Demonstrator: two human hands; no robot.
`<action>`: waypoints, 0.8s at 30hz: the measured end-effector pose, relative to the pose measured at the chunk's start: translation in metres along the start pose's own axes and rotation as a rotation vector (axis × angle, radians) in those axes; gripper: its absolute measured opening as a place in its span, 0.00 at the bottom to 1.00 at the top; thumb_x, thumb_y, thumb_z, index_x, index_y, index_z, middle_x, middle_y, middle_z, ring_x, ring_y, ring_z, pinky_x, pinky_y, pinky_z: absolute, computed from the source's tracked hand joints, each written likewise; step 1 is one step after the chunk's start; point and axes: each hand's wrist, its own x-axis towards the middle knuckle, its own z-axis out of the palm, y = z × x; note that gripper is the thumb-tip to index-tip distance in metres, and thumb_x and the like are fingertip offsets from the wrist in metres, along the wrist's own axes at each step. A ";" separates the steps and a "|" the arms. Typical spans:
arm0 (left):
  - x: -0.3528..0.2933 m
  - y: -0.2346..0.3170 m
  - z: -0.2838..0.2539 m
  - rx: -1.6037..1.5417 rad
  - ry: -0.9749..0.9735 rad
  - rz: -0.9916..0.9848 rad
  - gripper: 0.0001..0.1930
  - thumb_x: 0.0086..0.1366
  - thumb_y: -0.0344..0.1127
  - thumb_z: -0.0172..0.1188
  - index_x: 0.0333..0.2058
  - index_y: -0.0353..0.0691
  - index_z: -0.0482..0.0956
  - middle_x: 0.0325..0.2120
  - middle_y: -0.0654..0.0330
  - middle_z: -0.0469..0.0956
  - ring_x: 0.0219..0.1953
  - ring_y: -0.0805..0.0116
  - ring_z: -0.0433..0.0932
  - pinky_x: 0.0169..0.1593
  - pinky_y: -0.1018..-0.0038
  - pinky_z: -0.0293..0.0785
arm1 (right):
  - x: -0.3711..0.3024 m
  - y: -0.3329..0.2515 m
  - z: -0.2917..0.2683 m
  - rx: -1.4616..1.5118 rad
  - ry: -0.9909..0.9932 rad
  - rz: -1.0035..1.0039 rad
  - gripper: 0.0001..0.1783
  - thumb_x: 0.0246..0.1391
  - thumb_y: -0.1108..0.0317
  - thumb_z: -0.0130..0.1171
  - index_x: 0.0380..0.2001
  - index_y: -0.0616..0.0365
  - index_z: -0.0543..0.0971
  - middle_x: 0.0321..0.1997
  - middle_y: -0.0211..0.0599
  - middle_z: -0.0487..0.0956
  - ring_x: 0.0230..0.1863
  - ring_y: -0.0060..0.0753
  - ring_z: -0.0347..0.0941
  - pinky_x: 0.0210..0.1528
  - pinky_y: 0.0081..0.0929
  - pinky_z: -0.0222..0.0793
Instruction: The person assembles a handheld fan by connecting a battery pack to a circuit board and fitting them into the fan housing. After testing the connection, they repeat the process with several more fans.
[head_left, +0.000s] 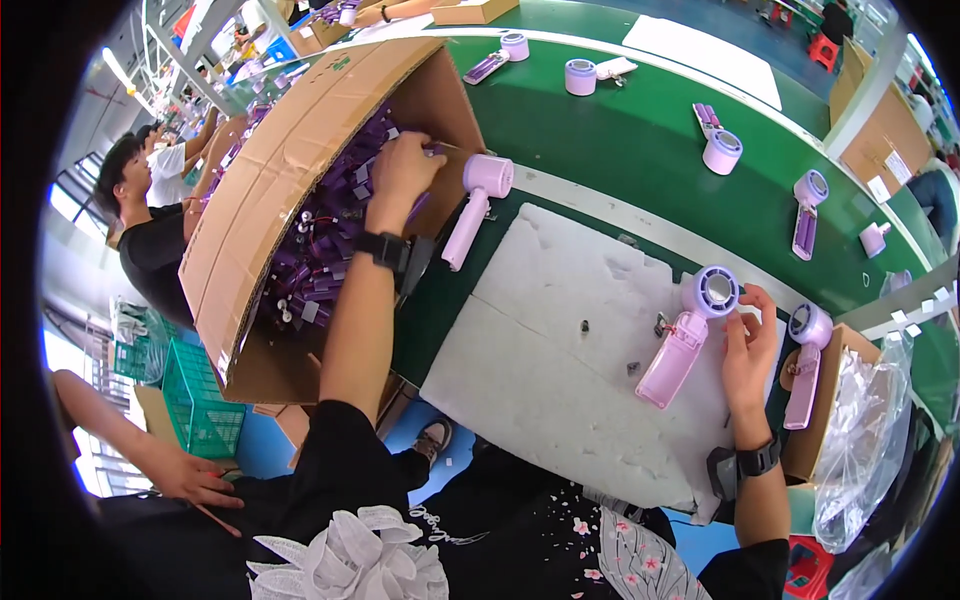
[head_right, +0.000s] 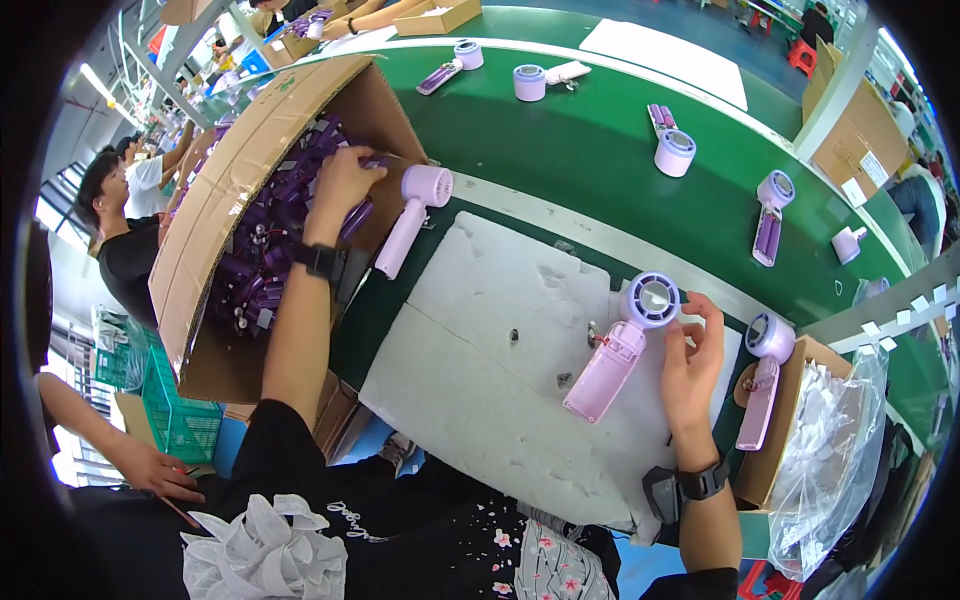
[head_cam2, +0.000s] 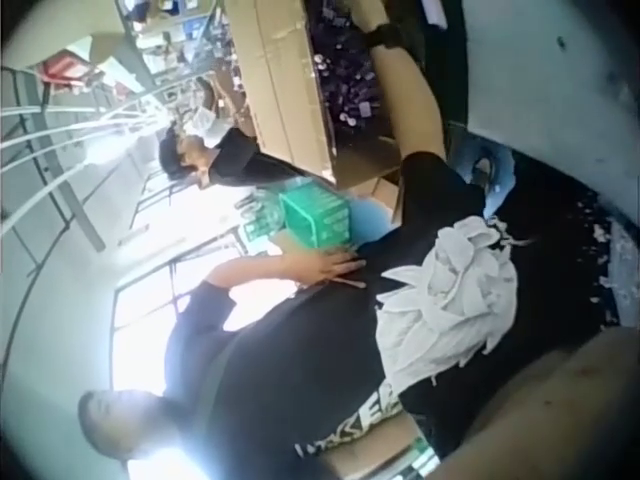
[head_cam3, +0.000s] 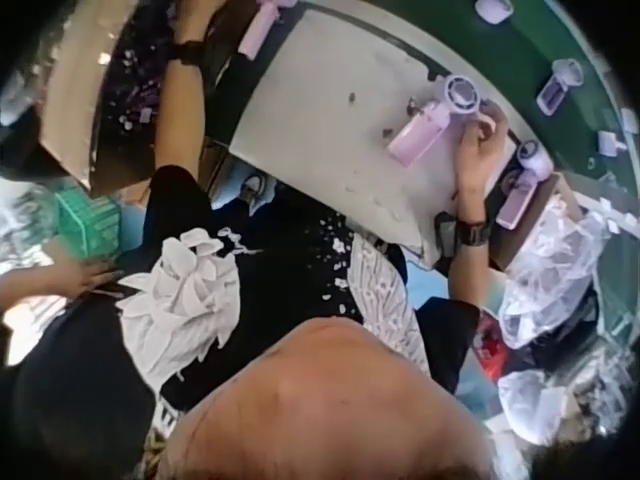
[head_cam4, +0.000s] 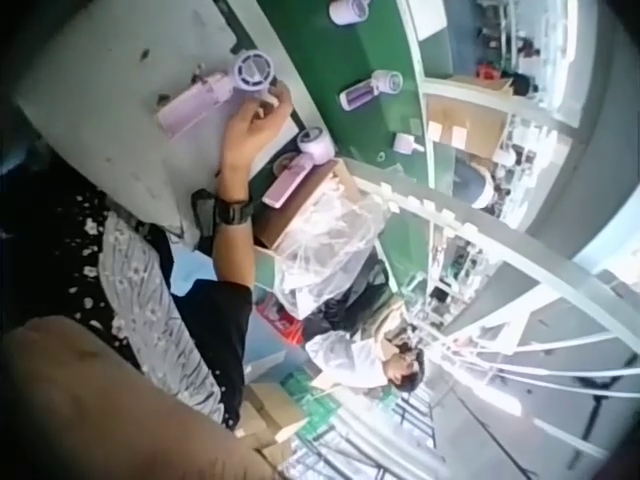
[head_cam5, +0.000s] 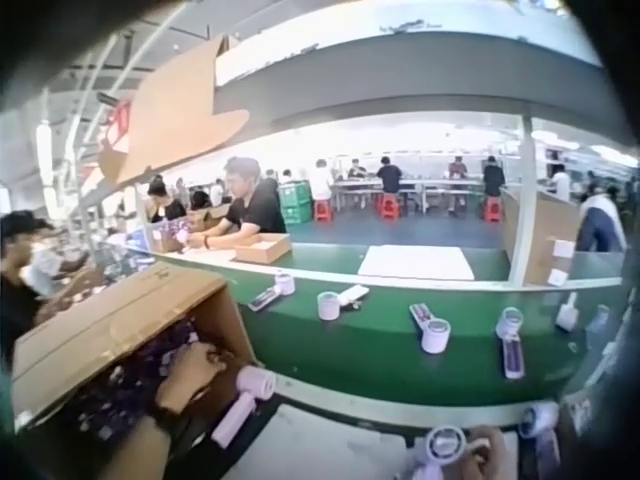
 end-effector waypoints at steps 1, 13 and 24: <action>0.006 -0.008 0.001 0.094 -0.039 -0.042 0.13 0.58 0.41 0.64 0.42 0.47 0.86 0.37 0.50 0.83 0.43 0.50 0.82 0.48 0.59 0.78 | 0.000 0.000 0.001 0.003 -0.012 -0.005 0.19 0.62 0.75 0.52 0.56 0.58 0.68 0.48 0.27 0.69 0.32 0.14 0.67 0.24 0.12 0.60; -0.054 0.045 -0.074 -0.855 0.158 0.136 0.06 0.63 0.28 0.62 0.36 0.32 0.83 0.27 0.62 0.82 0.29 0.77 0.79 0.34 0.82 0.73 | -0.010 -0.018 -0.001 -0.127 0.060 -0.190 0.21 0.60 0.72 0.56 0.55 0.58 0.68 0.57 0.35 0.66 0.44 0.25 0.67 0.38 0.19 0.68; -0.171 0.184 -0.048 -1.233 -0.693 0.594 0.11 0.59 0.27 0.66 0.41 0.32 0.80 0.35 0.58 0.83 0.37 0.70 0.82 0.42 0.75 0.77 | -0.035 -0.057 0.005 -0.046 -0.179 -0.457 0.18 0.48 0.72 0.68 0.40 0.62 0.73 0.37 0.41 0.79 0.32 0.31 0.76 0.33 0.22 0.71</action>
